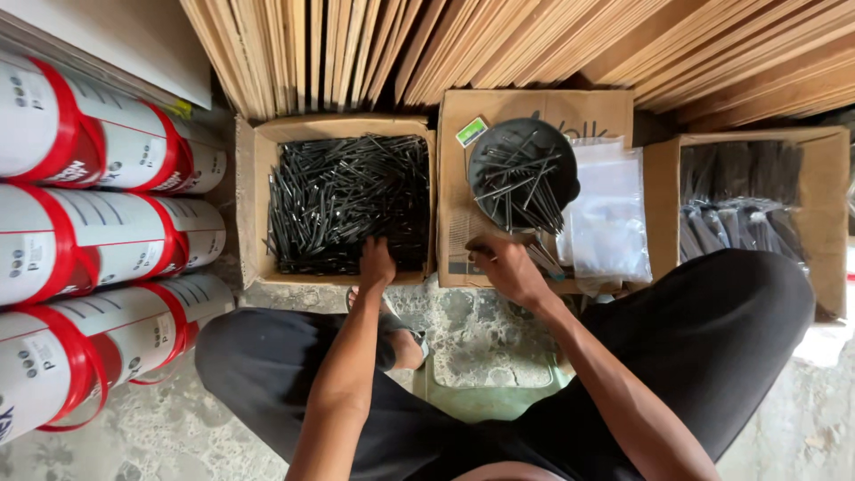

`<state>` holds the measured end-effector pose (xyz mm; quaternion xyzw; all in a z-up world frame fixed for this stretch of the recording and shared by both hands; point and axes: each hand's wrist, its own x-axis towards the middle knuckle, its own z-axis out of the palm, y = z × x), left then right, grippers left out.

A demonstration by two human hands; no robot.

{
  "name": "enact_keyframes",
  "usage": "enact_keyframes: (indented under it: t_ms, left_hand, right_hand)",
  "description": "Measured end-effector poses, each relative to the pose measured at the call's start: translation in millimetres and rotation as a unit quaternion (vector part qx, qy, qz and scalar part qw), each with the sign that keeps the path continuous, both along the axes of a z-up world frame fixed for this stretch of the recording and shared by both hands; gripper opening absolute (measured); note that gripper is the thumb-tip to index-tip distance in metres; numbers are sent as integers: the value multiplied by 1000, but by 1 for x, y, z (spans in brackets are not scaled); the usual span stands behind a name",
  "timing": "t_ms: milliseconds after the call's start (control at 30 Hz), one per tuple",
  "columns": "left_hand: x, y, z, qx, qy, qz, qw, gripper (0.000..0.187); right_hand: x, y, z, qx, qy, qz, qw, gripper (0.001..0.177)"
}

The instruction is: The person picks up large metal nails from a cardboard box by hand and places them into a small black container and plastic bags.

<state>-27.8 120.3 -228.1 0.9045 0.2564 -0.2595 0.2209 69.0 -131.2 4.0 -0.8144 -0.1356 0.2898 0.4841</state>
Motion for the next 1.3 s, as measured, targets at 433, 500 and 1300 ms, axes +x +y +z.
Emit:
enact_keyframes:
  t_ms: [433, 500, 1300]
  left_hand:
    - [2, 4, -41, 58, -91, -57, 993, 24]
    - [3, 4, -31, 54, -109, -26, 992, 22]
    - [30, -146, 206, 102, -660, -300, 681, 30]
  right_hand:
    - [-1, 13, -19, -74, 16, 77, 994, 20]
    - [-2, 12, -19, -78, 15, 73, 994, 21]
    - [-1, -16, 25, 193, 264, -230, 916, 36]
